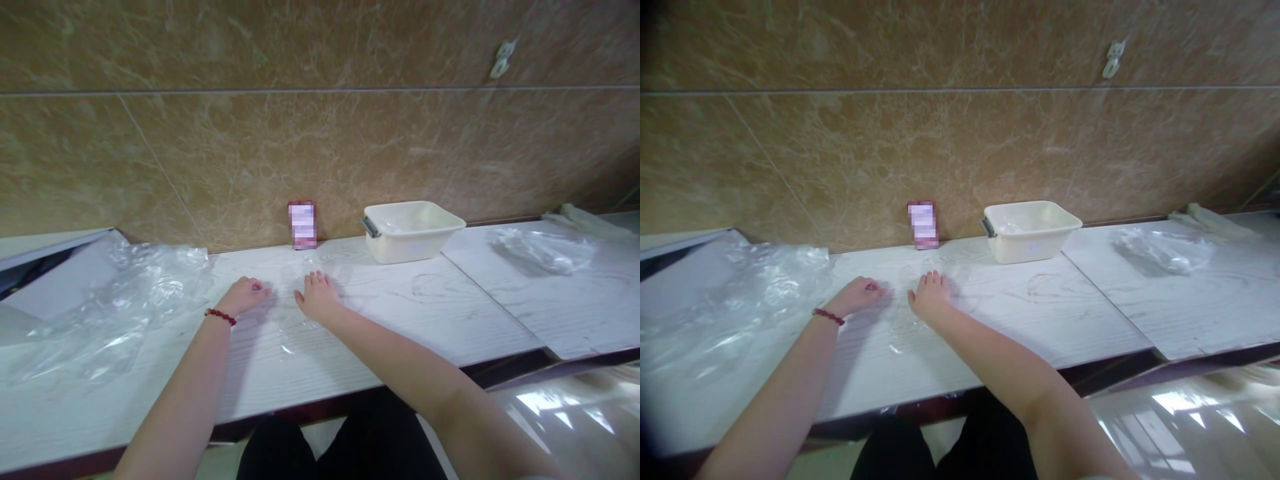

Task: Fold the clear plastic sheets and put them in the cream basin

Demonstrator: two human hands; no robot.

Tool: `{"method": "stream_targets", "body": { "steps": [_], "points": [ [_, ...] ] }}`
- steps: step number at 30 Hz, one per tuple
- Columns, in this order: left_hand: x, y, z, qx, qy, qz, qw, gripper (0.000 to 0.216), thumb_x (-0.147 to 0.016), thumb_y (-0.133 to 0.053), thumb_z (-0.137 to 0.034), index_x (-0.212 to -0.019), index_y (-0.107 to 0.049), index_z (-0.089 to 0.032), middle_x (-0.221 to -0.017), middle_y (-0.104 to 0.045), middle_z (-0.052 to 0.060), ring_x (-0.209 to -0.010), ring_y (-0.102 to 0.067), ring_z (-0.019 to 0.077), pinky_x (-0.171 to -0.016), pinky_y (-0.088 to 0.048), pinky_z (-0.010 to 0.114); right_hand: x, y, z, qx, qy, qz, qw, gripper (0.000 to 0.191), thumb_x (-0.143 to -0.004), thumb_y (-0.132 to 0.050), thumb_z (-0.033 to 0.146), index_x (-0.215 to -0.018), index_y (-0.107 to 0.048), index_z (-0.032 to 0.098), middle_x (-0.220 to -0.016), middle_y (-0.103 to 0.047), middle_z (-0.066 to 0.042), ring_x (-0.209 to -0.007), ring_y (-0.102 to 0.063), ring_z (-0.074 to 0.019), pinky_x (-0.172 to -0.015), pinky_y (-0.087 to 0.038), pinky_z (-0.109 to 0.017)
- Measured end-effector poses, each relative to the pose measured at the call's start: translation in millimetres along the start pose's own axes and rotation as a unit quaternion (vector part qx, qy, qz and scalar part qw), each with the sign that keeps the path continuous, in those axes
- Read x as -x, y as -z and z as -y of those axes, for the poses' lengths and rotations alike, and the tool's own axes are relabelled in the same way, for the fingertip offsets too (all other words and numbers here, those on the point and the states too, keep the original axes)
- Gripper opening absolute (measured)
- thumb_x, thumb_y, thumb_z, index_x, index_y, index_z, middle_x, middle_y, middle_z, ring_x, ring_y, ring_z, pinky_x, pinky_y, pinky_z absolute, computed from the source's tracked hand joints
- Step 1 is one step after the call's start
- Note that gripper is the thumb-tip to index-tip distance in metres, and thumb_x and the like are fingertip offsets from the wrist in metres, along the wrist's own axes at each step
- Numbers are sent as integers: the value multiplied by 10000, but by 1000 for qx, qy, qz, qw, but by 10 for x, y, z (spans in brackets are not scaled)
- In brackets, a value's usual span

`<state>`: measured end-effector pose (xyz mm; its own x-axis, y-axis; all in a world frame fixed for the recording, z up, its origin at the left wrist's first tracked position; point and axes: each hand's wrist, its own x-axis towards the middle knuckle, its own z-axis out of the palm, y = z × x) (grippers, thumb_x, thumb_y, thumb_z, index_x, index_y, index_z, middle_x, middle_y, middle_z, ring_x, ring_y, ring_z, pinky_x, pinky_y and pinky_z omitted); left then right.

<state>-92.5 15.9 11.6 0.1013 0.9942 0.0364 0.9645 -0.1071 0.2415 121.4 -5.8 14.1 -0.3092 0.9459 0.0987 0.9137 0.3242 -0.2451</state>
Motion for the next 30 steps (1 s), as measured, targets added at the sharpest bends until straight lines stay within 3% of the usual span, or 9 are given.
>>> {"method": "stream_targets", "body": {
  "steps": [6,11,14,18,26,30],
  "points": [
    [19,-32,-67,11,-65,-3,998,290,-639,-472,-432,-680,-597,-174,-731,-587,66,-711,-530,190,-669,-400,283,69,-181,12,-9,7,40,999,695,-770,-203,568,-1302,-231,122,-1369,-169,-112,-1241,-93,-293,-967,-43,-492],
    [47,13,-124,63,-86,5,994,205,-671,-435,-342,-648,-553,-176,-626,-556,23,-621,-509,156,-597,-385,261,105,-135,66,-7,29,8,1000,686,-747,-254,592,-1305,-220,194,-1370,-169,-97,-1235,-46,-331,-914,7,-578],
    [97,67,-190,116,-59,3,991,187,-687,-421,-343,-690,-510,-178,-587,-527,-13,-558,-485,128,-526,-363,233,129,-101,81,-36,78,-25,996,551,-765,-320,522,-1217,-376,212,-1288,-326,-100,-1189,-201,-291,-931,-153,-491],
    [163,79,-277,198,-19,-11,980,201,-684,-449,-357,-788,-478,-188,-541,-494,-52,-482,-462,100,-465,-346,208,84,-101,6,-94,119,-47,987,307,-757,-433,328,-1016,-527,193,-992,-511,-82,-983,-412,-193,-853,-314,-330],
    [242,31,-473,384,89,-69,916,423,-625,-571,-344,-986,-410,-194,-673,-528,-19,-526,-543,104,-433,-426,199,-75,-172,-119,-246,103,-56,962,225,-694,-503,188,-917,-510,166,-866,-515,-36,-763,-488,-110,-710,-386,-234],
    [262,-1,-611,442,82,-58,891,450,-621,-597,-352,-993,-401,-190,-672,-545,-15,-512,-544,99,-447,-444,212,-53,-135,-89,-300,119,-43,945,317,-675,-503,172,-989,-460,179,-924,-544,-22,-619,-472,-73,-639,-398,-220]
  ]
}}
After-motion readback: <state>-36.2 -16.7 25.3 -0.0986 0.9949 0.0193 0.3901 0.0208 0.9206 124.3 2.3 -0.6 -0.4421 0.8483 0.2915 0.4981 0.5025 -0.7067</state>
